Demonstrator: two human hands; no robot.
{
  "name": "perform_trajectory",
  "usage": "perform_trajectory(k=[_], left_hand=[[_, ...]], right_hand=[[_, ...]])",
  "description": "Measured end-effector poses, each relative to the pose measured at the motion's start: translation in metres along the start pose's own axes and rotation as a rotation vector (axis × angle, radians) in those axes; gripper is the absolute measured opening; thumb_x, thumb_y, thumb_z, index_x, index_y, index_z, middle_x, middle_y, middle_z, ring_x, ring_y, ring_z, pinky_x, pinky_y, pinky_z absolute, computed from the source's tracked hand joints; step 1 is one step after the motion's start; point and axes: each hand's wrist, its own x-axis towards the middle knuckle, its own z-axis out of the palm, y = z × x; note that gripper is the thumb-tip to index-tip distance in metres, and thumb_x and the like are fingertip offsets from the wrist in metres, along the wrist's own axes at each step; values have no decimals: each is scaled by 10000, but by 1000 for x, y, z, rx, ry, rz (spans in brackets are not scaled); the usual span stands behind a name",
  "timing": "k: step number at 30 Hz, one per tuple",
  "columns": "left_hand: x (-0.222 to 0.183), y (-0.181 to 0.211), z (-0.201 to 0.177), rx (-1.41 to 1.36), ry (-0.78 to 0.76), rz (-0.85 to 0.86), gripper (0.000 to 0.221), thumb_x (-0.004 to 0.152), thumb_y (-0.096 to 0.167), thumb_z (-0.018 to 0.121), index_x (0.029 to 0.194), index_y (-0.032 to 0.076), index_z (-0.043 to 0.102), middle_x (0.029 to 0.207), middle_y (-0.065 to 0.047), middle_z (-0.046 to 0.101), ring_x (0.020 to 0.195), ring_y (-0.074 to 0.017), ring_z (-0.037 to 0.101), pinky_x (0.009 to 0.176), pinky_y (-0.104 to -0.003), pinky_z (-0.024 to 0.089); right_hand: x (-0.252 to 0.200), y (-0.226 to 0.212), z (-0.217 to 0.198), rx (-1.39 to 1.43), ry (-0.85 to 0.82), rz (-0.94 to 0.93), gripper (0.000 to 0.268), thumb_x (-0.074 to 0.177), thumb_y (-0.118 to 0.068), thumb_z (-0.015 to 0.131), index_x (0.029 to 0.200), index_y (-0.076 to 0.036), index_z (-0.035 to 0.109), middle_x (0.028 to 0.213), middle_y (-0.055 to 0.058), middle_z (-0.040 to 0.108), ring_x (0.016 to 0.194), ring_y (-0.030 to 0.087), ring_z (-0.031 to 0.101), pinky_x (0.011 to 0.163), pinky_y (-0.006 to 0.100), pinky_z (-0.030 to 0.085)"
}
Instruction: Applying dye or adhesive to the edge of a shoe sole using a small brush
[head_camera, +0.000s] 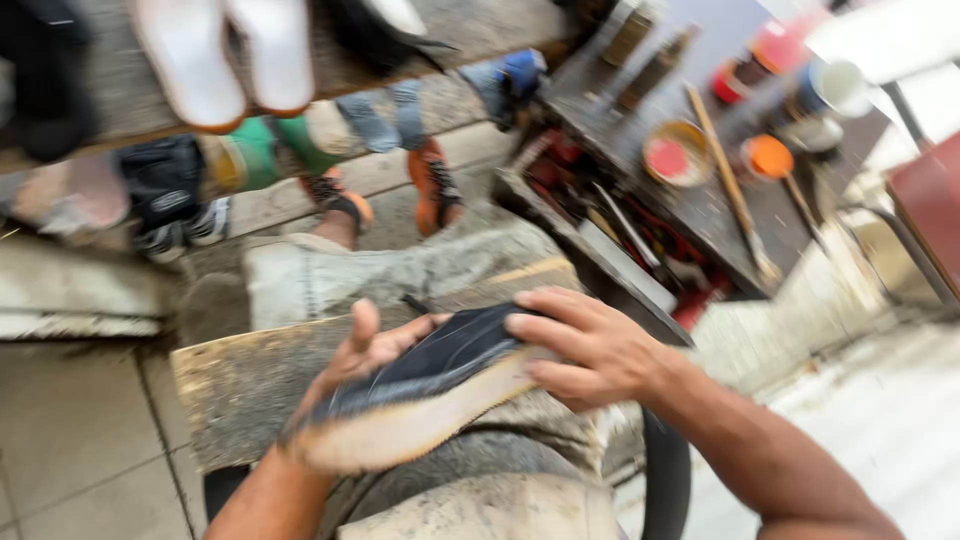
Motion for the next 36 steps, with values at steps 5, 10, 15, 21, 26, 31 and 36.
perform_trajectory(k=[5, 10, 15, 21, 26, 31, 36], left_hand=[[-8, -32, -43, 455, 114, -19, 780, 810, 456, 696, 1341, -86, 517, 1115, -197, 712, 916, -280, 713, 782, -386, 546], [-5, -37, 11, 226, -20, 108, 848, 859, 296, 808, 1485, -92, 388, 1318, -479, 547, 1106, -503, 672, 888, -490, 604], [-14, -25, 21, 131, -114, 156, 861, 991, 447, 764, 1487, -138, 373, 1389, -431, 499, 1302, -543, 506, 1101, -604, 432], [6, -27, -23, 669, 704, 255, 501, 774, 252, 692, 1171, -53, 696, 850, -122, 746, 658, -223, 708, 533, -317, 550], [24, -38, -11, 587, 500, 407, 646, 776, 184, 766, 1345, 93, 475, 1073, -118, 664, 776, -184, 679, 625, -331, 605], [35, -34, -18, 834, 450, 385, 629, 801, 289, 758, 1336, 81, 502, 1037, -45, 630, 808, -128, 614, 642, -290, 556], [48, -25, -19, 936, 541, 303, 529, 817, 239, 765, 1295, 83, 601, 1044, 2, 694, 868, -99, 635, 738, -276, 557]], right_hand=[[9, -1, -1, -88, -70, -51, 50, 1099, -122, 562, 1120, -122, 516, 1375, 228, 568, 1220, 488, 632, 1028, 585, 556], [-33, 27, -14, -195, 25, 249, 325, 1003, -89, 711, 1290, 33, 619, 1335, 215, 562, 1156, 395, 615, 971, 507, 575], [-181, 105, -62, -805, -137, 1350, 293, 897, -183, 664, 1178, -143, 738, 1055, 88, 722, 990, 279, 592, 820, 414, 507], [-300, 153, -50, -940, -287, 1291, 356, 685, -246, 600, 953, -260, 833, 703, 73, 713, 660, 390, 691, 506, 428, 509], [-297, 138, -53, -932, -292, 1369, 344, 810, -249, 714, 1129, -169, 816, 953, 117, 782, 803, 357, 736, 688, 441, 592], [-245, 80, -65, -776, -120, 1513, 348, 899, -73, 769, 1217, -14, 639, 977, 136, 765, 786, 300, 740, 653, 468, 564], [-219, 59, -63, 97, 1195, 1284, 347, 798, 89, 630, 1116, -23, 549, 808, 96, 483, 540, 154, 467, 428, 286, 425]])
